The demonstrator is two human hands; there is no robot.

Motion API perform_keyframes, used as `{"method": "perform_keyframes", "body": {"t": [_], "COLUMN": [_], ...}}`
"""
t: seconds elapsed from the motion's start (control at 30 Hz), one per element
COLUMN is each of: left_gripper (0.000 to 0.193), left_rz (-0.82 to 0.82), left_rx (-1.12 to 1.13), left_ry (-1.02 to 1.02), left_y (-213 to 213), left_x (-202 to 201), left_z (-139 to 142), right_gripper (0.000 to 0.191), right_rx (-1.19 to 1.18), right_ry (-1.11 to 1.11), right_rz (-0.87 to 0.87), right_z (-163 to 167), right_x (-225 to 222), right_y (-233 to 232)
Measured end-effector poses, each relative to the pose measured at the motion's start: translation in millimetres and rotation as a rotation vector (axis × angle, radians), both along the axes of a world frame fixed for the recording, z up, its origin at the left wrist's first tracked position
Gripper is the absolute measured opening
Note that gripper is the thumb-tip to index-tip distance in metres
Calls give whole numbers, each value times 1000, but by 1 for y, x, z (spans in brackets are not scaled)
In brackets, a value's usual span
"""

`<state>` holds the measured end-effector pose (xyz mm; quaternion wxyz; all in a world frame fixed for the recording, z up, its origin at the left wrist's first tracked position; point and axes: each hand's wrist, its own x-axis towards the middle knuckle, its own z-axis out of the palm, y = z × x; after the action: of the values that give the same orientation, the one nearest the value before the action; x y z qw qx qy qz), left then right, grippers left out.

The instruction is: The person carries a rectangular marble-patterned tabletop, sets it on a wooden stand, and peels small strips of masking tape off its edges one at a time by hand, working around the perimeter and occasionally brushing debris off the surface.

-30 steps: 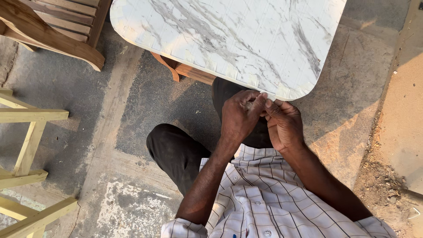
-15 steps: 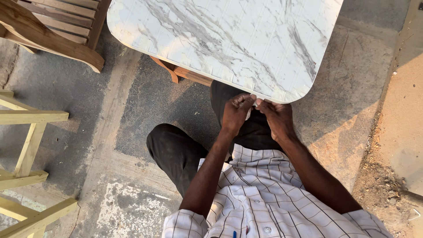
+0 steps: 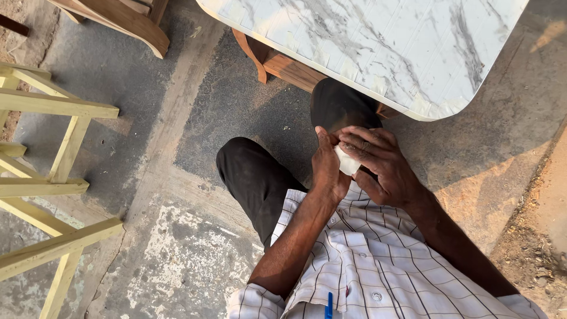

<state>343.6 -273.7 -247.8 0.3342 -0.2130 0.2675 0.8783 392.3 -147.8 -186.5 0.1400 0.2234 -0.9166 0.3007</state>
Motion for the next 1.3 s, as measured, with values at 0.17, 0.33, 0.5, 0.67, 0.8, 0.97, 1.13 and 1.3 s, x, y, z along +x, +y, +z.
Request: {"method": "perform_keyframes", "body": {"t": [0.17,0.33,0.5,0.67,0.8,0.97,1.13,1.3], "left_gripper": [84,83,52,32,35,66,66,67], "left_rz": [-154,-151,146,210,245,179,292,287], "left_rx": [167,-184,-411,-415,-550,-646,-462,-549], "left_ry": [97,519,771,763,802,1106,1145,1148], "left_y": [-17,-14,-1,11,10,27,58,62], "left_x": [8,12,22,26,-7,-71,-128,-134], "left_z": [28,22,20,36,52,92,105,92], "right_gripper": [57,47,36,41,22,28,11,15], "right_rx": [-50,-598,-209,-299,86,114,283,226], "right_ry": [16,-334,-85,-176,-86,-372,-328,-428], "right_rz": [-57,-243,-485,-430,-410,-268,-246,-264], "right_z": [-1,-12,-20,32,95,107,110,115], "right_x": [7,21,21,36,14,-42,-50,-53], "right_y": [9,-2,-31,-11,58,93,86,92]}}
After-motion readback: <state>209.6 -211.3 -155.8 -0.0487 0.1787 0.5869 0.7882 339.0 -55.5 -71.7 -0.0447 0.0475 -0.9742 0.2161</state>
